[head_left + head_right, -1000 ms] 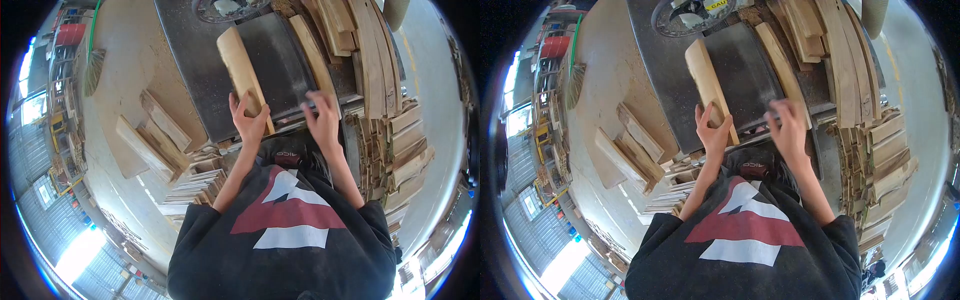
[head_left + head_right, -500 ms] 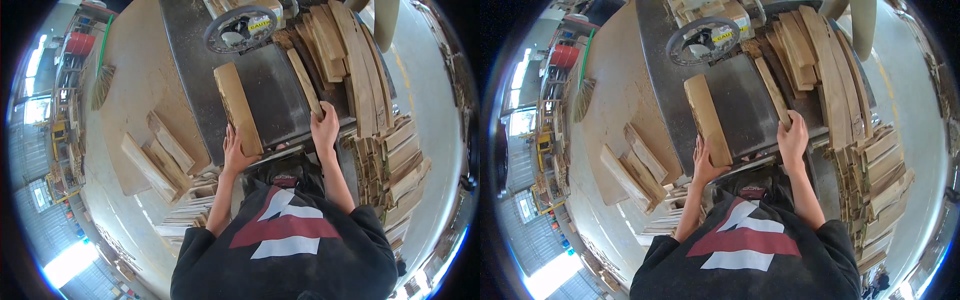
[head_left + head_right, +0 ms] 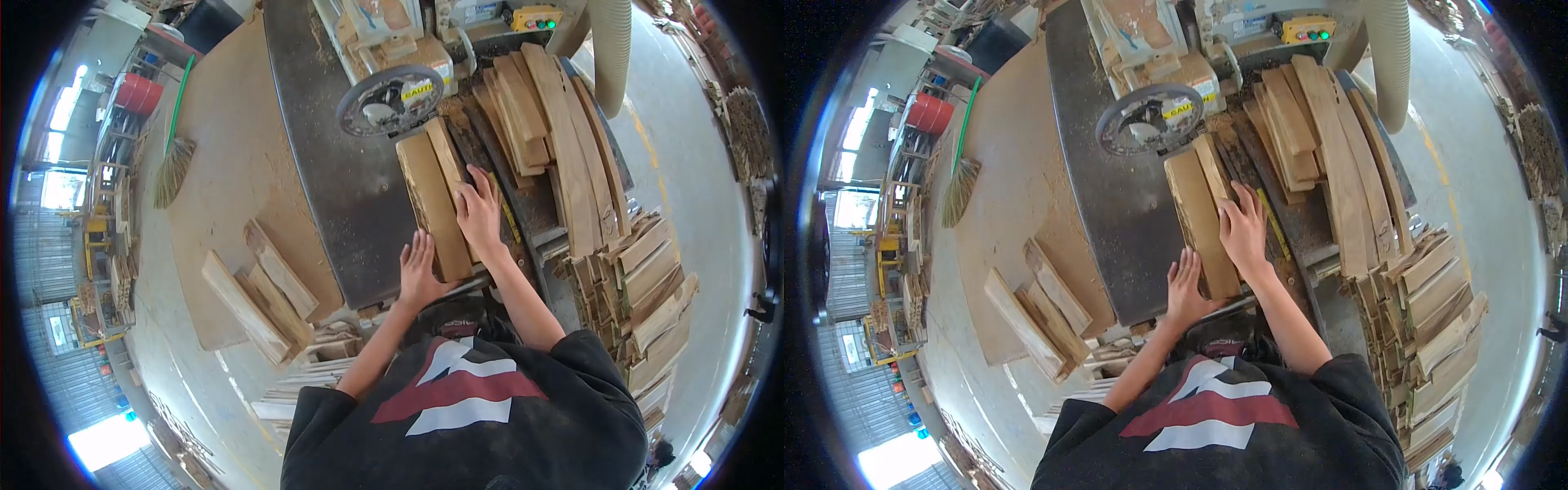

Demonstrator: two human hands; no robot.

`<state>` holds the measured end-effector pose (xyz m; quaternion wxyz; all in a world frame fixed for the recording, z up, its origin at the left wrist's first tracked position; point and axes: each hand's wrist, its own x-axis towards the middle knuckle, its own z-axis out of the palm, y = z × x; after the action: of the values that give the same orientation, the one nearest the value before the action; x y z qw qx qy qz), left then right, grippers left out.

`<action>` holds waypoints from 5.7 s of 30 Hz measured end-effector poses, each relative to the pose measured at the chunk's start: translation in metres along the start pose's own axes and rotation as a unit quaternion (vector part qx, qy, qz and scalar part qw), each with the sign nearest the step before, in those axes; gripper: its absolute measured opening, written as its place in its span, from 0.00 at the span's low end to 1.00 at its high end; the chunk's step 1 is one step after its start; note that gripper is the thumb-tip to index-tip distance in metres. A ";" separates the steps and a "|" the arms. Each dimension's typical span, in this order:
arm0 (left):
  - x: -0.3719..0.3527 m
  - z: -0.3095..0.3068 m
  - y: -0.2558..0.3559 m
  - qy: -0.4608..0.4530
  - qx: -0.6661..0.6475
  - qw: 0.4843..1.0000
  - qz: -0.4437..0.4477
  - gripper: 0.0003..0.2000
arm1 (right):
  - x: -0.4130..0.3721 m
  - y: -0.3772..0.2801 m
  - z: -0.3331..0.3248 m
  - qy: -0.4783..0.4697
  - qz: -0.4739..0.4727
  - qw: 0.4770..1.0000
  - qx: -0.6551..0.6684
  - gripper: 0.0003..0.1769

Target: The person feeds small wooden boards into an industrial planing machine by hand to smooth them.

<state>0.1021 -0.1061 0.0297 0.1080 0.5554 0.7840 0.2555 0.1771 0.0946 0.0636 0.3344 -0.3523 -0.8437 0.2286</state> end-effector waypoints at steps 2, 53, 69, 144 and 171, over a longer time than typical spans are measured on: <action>0.010 0.015 0.010 0.032 -0.005 0.999 -0.001 0.62 | 0.000 0.006 -0.008 -0.023 -0.019 0.999 -0.037 0.14; 0.036 -0.004 -0.007 0.010 -0.074 0.994 0.075 0.40 | 0.008 0.033 -0.009 -0.142 -0.035 0.989 -0.030 0.31; 0.169 -0.017 -0.079 0.045 -0.069 0.995 0.063 0.38 | 0.009 0.035 -0.001 -0.166 0.019 0.983 -0.075 0.22; 0.079 -0.076 -0.125 0.217 -0.445 0.804 -0.329 0.25 | -0.049 -0.025 -0.016 -0.188 -0.045 0.973 -0.127 0.22; 0.030 0.015 0.001 0.077 -0.074 0.994 -0.010 0.32 | -0.068 -0.010 -0.083 0.058 0.063 0.990 -0.109 0.13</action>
<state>0.0985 -0.0739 0.0209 0.0905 0.5164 0.7748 0.3535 0.2691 0.0496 0.0976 0.3276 -0.4523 -0.8185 0.1350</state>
